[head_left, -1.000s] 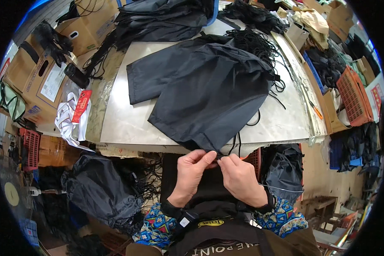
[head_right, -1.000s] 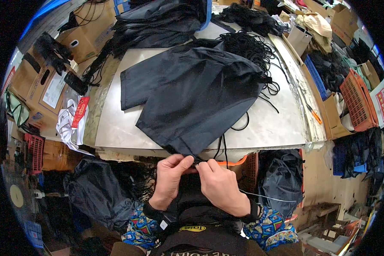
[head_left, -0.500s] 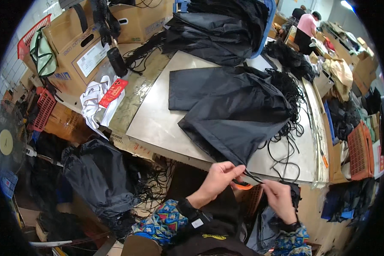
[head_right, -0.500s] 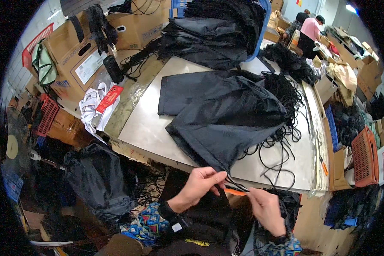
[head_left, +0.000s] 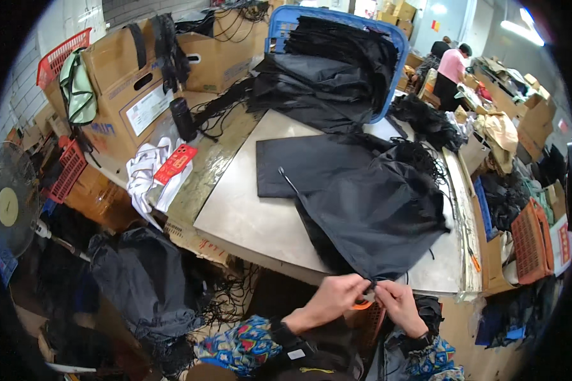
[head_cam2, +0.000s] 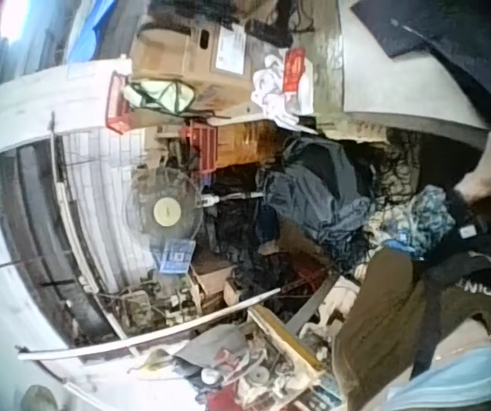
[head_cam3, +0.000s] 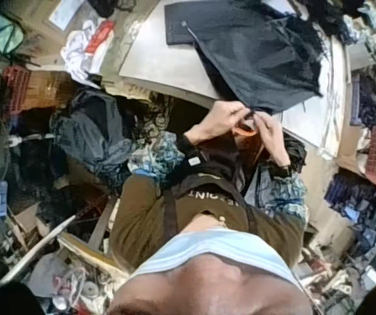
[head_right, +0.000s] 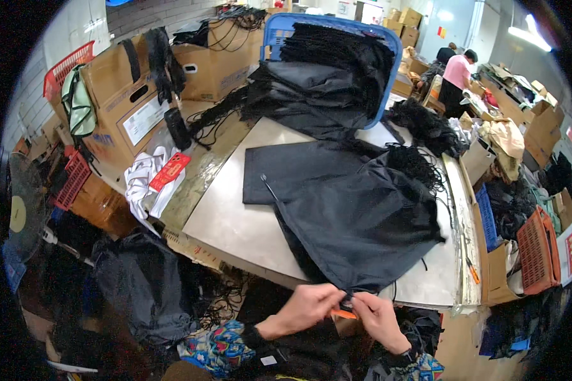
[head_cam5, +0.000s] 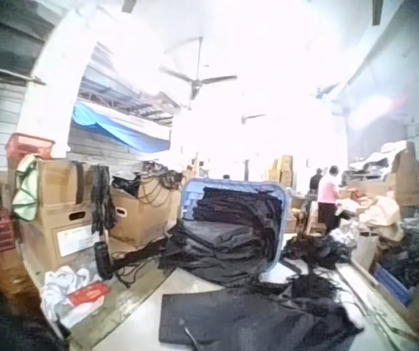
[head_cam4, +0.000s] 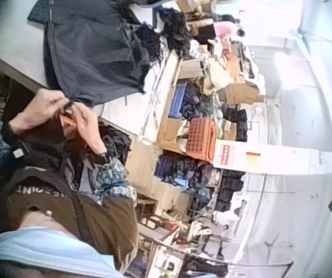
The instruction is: The person assembles black drawstring bags by threading black cords through the top hems using a metal hook tool. They repeatedly pick up bags and cords, pull the cords through the fabric channels, and place the finished items on a pile on the table.
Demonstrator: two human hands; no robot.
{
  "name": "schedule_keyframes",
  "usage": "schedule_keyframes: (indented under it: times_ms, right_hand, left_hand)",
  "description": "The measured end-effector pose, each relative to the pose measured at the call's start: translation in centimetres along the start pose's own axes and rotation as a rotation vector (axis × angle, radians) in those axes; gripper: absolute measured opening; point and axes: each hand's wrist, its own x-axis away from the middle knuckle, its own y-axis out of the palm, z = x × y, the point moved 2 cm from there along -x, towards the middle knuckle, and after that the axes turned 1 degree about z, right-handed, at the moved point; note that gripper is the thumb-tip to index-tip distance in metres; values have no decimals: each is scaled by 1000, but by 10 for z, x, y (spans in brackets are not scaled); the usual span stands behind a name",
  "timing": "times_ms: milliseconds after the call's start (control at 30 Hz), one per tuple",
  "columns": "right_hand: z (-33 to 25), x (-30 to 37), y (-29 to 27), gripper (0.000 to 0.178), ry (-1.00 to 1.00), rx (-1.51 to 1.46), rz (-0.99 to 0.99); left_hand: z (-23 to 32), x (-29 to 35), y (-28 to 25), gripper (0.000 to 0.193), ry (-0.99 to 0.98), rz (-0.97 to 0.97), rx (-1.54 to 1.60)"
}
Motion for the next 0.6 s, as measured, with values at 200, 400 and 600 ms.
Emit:
schedule_keyframes:
  times_ms: [200,400,600]
  right_hand:
    - [-10,-30,13,12,-506,352,128]
    - [-105,-49,-47,54,-696,242,658]
    - [-79,-27,-62,18,-616,-560,845]
  left_hand:
    - [15,-39,-32,17,68,289,364]
    - [57,-54,-41,21,356,314,-839]
    - [26,-49,-6,31,319,-101,-1272]
